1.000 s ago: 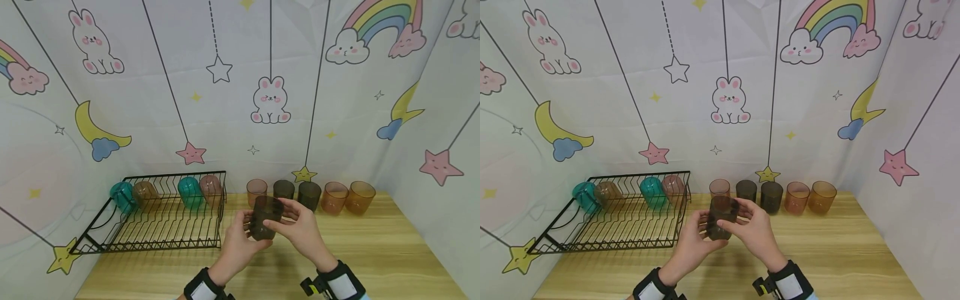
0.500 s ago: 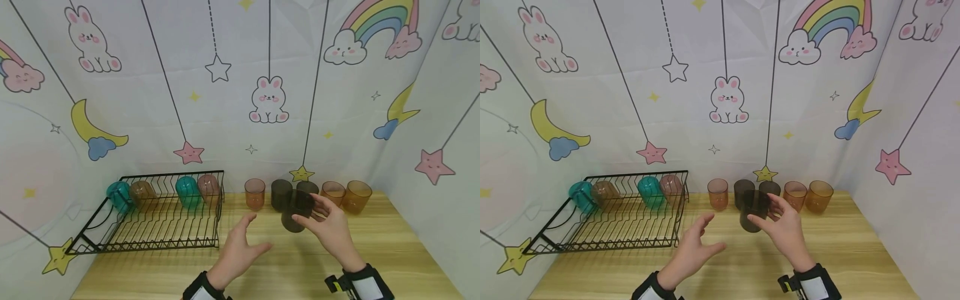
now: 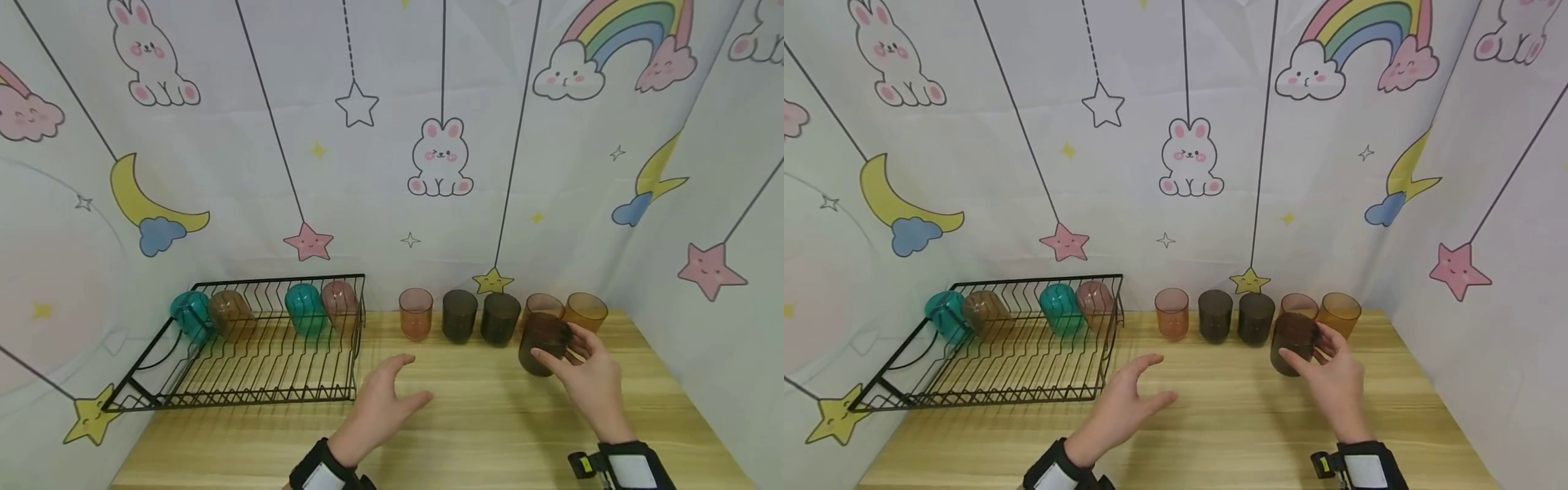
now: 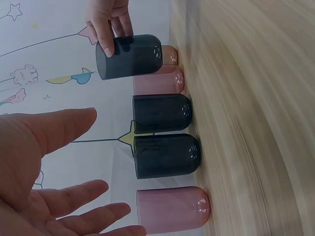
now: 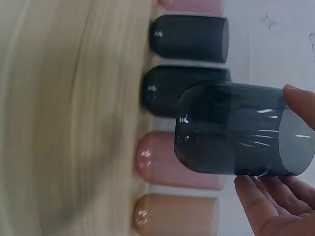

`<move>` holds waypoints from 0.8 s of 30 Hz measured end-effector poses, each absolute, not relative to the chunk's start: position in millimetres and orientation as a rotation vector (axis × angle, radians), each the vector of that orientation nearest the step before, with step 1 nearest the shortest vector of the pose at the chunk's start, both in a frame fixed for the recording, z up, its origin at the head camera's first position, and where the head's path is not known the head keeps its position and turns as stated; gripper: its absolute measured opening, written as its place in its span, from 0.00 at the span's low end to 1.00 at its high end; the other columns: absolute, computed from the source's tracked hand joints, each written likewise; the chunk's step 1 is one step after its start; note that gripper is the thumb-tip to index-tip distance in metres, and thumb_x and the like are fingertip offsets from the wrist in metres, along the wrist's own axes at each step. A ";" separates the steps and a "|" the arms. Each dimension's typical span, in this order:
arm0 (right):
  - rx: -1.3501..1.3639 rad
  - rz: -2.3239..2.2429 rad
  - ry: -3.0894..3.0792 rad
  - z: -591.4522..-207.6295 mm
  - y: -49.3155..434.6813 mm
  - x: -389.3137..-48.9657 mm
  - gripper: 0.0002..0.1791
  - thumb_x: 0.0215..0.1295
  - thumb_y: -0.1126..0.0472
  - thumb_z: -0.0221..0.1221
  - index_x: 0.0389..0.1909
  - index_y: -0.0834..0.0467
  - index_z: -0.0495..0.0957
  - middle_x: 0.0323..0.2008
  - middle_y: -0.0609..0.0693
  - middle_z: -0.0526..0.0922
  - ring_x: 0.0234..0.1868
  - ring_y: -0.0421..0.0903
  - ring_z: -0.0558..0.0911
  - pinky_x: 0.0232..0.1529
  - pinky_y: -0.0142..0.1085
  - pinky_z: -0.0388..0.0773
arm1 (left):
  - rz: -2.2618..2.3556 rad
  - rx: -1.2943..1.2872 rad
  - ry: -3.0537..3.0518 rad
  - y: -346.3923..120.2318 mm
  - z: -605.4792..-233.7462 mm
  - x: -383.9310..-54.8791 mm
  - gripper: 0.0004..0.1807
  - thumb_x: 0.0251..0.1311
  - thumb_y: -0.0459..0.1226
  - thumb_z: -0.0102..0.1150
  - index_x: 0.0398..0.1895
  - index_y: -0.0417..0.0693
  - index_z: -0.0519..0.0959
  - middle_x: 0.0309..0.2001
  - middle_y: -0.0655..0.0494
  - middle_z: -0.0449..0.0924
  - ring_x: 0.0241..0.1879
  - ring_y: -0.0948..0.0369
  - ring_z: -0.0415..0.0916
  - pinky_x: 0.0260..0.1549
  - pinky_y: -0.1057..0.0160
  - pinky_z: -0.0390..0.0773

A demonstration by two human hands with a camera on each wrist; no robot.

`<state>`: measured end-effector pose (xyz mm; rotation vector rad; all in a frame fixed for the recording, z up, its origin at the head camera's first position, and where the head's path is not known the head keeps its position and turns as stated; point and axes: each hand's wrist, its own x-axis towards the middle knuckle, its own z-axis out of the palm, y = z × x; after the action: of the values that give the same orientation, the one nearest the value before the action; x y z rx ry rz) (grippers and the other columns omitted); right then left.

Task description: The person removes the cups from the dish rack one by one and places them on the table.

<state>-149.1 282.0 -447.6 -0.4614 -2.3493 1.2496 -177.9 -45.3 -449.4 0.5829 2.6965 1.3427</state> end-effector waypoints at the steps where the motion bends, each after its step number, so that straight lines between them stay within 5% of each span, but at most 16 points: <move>1: -0.495 1.242 -2.336 -449.3 285.8 -149.8 0.50 0.45 0.43 0.70 0.68 0.57 0.59 0.63 0.58 0.69 0.59 0.55 0.73 0.55 0.46 0.74 | 1.336 0.572 2.698 -45.9 -449.3 -178.5 0.38 0.49 0.57 0.65 0.62 0.52 0.69 0.63 0.52 0.69 0.64 0.52 0.65 0.58 0.47 0.69; 24: -0.850 1.239 -2.120 -478.5 346.4 -155.6 0.50 0.48 0.49 0.69 0.70 0.58 0.56 0.66 0.61 0.64 0.63 0.60 0.69 0.61 0.52 0.67 | 1.308 0.550 2.698 -48.0 -450.6 -176.3 0.36 0.47 0.58 0.65 0.59 0.55 0.71 0.62 0.53 0.70 0.63 0.52 0.65 0.58 0.45 0.69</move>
<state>-155.6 346.4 -478.5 -0.8496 -2.1195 1.2388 -176.3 -48.0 -450.6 0.5503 2.6979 1.3083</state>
